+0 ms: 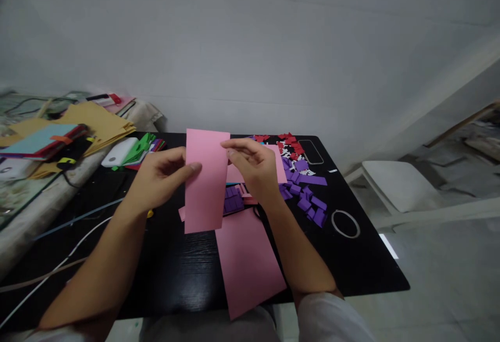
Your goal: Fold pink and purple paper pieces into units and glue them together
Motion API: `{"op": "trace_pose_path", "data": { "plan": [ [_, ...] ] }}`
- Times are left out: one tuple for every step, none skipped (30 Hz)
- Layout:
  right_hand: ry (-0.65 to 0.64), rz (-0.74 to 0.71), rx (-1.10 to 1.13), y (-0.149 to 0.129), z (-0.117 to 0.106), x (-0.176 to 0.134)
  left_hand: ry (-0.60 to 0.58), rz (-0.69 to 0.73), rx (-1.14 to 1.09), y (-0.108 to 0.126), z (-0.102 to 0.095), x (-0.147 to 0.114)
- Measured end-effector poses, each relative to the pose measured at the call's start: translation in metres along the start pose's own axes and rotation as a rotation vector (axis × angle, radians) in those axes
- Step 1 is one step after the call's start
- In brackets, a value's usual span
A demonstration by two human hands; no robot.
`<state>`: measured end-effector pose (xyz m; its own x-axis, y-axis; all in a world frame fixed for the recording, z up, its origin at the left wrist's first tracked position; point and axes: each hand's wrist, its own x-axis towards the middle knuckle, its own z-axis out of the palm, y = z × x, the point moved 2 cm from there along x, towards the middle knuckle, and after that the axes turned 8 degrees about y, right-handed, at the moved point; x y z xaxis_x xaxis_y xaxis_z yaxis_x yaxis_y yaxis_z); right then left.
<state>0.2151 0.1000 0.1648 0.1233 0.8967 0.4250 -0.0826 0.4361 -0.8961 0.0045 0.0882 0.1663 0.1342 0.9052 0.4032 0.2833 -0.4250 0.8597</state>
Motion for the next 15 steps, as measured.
{"op": "trace_pose_path", "data": {
  "plan": [
    [0.011, 0.008, -0.011, 0.0, 0.0, 0.0, 0.006, -0.003, -0.003, -0.001, 0.0, 0.0],
    [0.018, 0.015, -0.021, 0.0, 0.0, 0.0, 0.012, -0.008, -0.007, -0.001, 0.0, 0.0],
    [0.023, 0.019, -0.03, 0.0, 0.0, 0.0, 0.018, -0.012, -0.011, -0.001, 0.0, 0.0],
    [0.027, 0.018, -0.038, 0.001, 0.0, 0.0, 0.03, -0.016, -0.018, -0.001, 0.001, 0.001],
    [0.03, 0.014, -0.042, 0.002, 0.001, 0.0, 0.05, -0.018, -0.034, -0.001, 0.001, 0.001],
    [0.032, 0.008, -0.045, 0.003, 0.002, 0.0, 0.081, -0.017, -0.062, -0.001, 0.001, 0.002],
    [0.031, -0.002, -0.047, 0.004, 0.002, 0.0, 0.123, -0.011, -0.102, -0.001, 0.001, 0.003],
    [0.025, -0.014, -0.052, 0.005, 0.003, 0.0, 0.169, 0.0, -0.146, -0.001, 0.001, 0.004],
    [0.011, -0.029, -0.062, 0.006, 0.004, 0.0, 0.215, 0.014, -0.186, -0.001, 0.0, 0.005],
    [-0.011, -0.049, -0.076, 0.007, 0.005, -0.001, 0.257, 0.029, -0.213, -0.001, 0.0, 0.006],
    [-0.043, -0.071, -0.096, 0.008, 0.006, -0.002, 0.287, 0.041, -0.22, 0.0, -0.001, 0.006],
    [-0.081, -0.094, -0.12, 0.008, 0.007, -0.003, 0.302, 0.045, -0.21, 0.0, -0.001, 0.007],
    [-0.123, -0.12, -0.143, 0.008, 0.008, -0.004, 0.297, 0.041, -0.189, 0.001, -0.001, 0.007],
    [-0.164, -0.145, -0.164, 0.007, 0.009, -0.005, 0.273, 0.029, -0.163, 0.002, -0.001, 0.007],
    [-0.201, -0.167, -0.183, 0.006, 0.01, -0.006, 0.234, 0.013, -0.136, 0.003, -0.001, 0.007]
  ]
}}
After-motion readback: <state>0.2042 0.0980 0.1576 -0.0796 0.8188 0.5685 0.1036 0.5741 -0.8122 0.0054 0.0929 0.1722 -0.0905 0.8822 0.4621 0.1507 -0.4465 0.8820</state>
